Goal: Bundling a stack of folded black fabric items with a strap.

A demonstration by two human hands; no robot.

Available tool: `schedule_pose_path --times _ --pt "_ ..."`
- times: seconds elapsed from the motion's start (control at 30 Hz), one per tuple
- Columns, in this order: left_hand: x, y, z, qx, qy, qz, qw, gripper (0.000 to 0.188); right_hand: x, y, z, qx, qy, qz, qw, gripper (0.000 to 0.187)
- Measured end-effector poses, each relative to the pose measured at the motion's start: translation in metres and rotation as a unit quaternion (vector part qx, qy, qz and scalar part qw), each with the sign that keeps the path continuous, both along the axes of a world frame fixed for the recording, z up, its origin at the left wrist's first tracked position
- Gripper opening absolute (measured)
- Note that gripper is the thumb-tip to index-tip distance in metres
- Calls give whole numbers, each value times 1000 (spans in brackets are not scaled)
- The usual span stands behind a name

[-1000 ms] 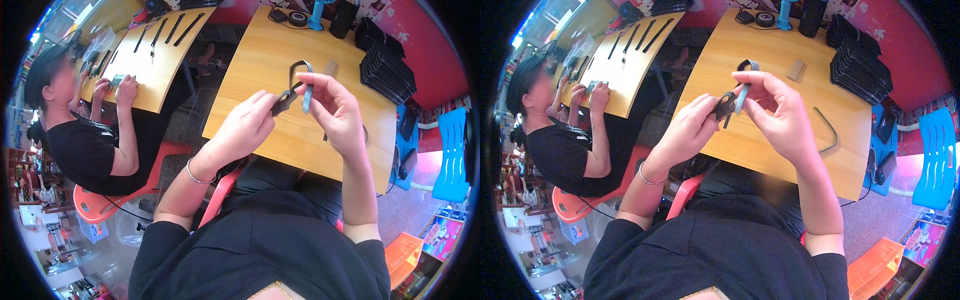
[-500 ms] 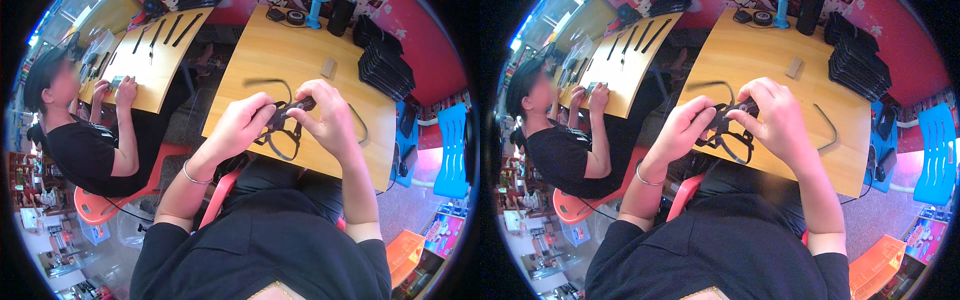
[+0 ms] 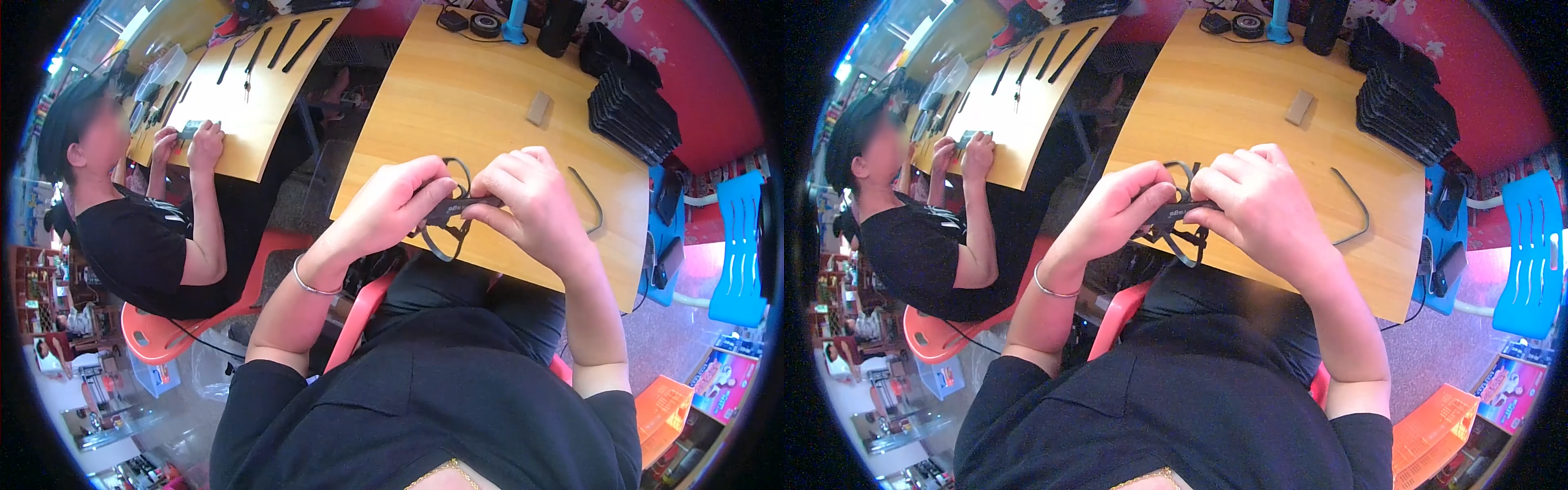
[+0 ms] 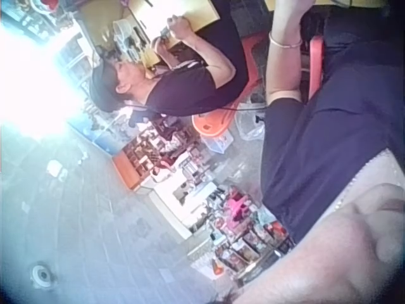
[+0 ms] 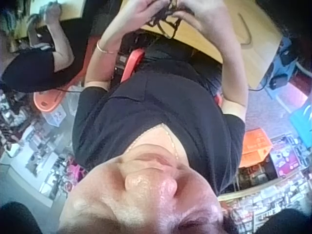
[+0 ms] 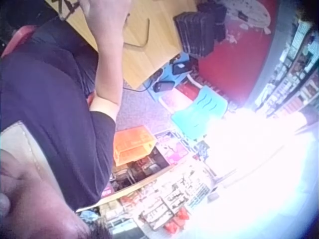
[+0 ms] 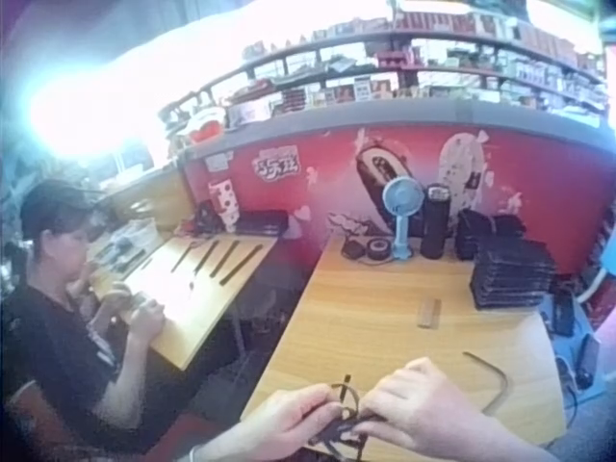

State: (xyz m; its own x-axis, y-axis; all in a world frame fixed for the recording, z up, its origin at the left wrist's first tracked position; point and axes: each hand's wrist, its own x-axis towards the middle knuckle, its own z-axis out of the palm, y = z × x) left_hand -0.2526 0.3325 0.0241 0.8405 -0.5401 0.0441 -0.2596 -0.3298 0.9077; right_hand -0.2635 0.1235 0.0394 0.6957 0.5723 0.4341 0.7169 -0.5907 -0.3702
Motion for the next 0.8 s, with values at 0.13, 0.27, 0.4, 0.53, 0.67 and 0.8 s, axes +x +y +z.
schedule_pose_path --times 0.13,0.27,0.4,0.53,0.67,0.8 --pt "-1 1 9 -78 158 16 984 17 0 2 1 22 2 -2 1000 20" --pt "0 1 8 -89 131 20 987 17 -1 3 -2 41 14 1 999 21" --pt "-2 -2 7 -62 -3 34 997 15 -1 -1 -4 67 145 -54 986 22" --pt "-5 -3 4 -11 -78 -5 997 10 -2 1 -10 200 335 -47 920 17" --pt "-7 0 5 -27 -7 -69 997 10 -1 -2 -15 305 359 43 881 14" --pt "-9 1 8 -84 158 -144 973 16 0 -5 -17 353 400 117 838 12"
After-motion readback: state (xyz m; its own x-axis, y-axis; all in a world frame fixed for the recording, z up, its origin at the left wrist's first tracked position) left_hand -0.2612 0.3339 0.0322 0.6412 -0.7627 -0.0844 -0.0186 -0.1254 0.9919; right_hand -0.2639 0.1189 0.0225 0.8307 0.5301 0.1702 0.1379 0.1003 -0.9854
